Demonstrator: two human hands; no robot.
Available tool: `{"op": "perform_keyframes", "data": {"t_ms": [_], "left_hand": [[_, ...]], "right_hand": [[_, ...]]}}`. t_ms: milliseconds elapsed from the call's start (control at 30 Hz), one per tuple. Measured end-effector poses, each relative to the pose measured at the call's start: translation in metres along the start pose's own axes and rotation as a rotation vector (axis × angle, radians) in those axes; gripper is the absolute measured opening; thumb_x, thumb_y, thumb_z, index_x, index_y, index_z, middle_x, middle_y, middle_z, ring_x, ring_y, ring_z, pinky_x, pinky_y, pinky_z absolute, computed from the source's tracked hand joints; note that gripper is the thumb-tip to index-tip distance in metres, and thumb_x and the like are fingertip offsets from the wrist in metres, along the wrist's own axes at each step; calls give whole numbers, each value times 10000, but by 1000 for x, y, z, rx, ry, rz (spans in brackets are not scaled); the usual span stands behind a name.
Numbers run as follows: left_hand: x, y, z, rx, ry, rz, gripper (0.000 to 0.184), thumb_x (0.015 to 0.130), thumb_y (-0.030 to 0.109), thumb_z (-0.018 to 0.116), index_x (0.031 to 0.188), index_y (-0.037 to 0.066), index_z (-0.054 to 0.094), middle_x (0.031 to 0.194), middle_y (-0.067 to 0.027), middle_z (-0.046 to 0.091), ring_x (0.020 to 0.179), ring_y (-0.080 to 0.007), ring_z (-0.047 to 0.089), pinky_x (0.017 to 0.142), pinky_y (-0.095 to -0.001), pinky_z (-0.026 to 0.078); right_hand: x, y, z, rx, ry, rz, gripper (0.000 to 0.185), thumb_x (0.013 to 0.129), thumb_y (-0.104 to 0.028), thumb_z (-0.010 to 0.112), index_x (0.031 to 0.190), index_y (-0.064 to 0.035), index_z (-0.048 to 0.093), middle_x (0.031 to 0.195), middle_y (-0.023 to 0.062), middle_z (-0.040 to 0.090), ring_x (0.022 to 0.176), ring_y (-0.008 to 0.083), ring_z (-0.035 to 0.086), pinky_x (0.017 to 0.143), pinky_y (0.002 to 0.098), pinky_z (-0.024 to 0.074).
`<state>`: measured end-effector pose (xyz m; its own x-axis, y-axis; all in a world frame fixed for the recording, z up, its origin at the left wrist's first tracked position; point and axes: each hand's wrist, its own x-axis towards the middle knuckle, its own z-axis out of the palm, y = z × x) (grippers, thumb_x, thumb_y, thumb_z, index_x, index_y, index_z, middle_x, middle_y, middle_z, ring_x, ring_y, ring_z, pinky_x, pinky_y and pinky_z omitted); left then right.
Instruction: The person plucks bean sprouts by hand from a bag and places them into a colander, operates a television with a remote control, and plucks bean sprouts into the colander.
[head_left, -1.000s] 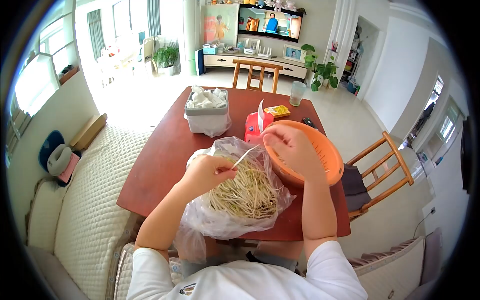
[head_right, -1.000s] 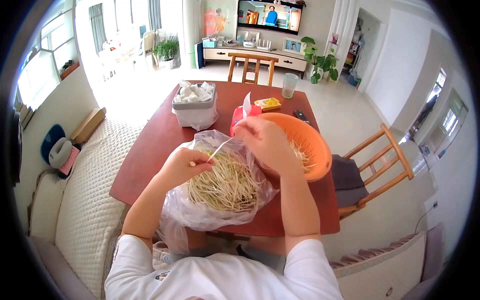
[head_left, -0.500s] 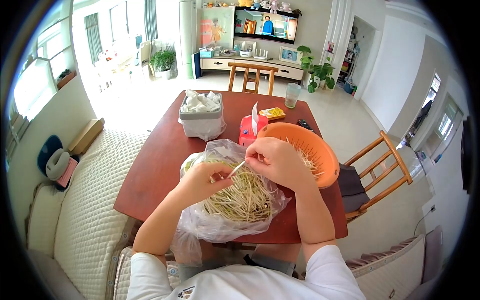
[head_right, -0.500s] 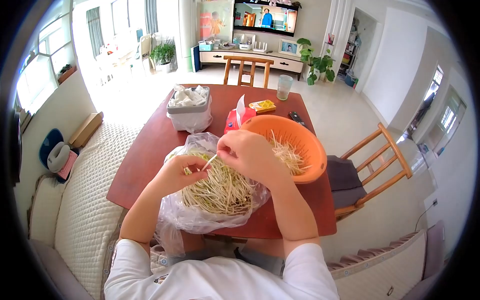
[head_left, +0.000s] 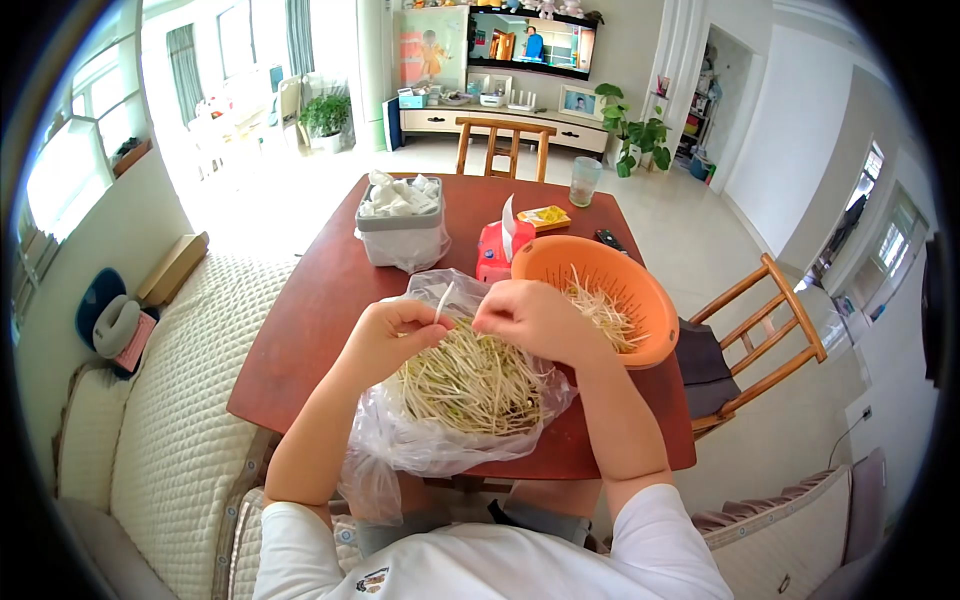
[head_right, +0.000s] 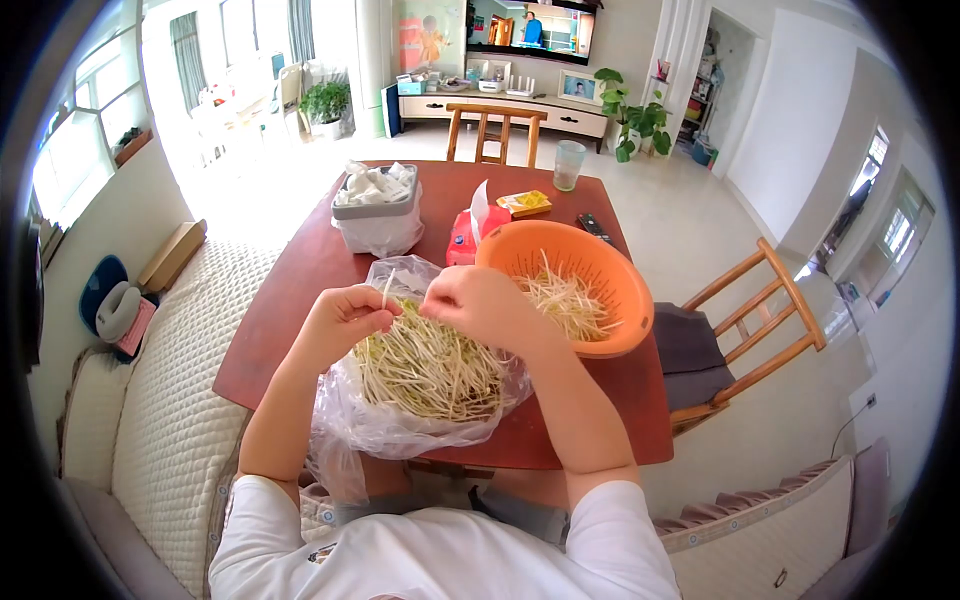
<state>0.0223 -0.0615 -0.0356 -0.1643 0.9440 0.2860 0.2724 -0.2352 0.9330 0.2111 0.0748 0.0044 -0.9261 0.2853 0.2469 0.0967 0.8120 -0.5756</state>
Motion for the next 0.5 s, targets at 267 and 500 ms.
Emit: {"op": "perform_keyframes", "data": {"t_ms": [267,500], "left_hand": [[0,2,0,27,-51,-6,115,854,21,643,951,-27,683,874,-34,652,768,-70,590,692,-213,482],[-1,5,14,-68,-142,77,234,892,79,615,1112,-1,634,945,-37,645,828,-72,590,737,-222,476]], "right_hand": [[2,-7,8,283,9,-30,353,804,-159,702,1111,-35,580,892,25,581,824,116,570,705,264,459],[1,-5,4,578,90,-24,124,871,-43,627,986,0,645,859,10,649,780,54,593,699,198,468]]}}
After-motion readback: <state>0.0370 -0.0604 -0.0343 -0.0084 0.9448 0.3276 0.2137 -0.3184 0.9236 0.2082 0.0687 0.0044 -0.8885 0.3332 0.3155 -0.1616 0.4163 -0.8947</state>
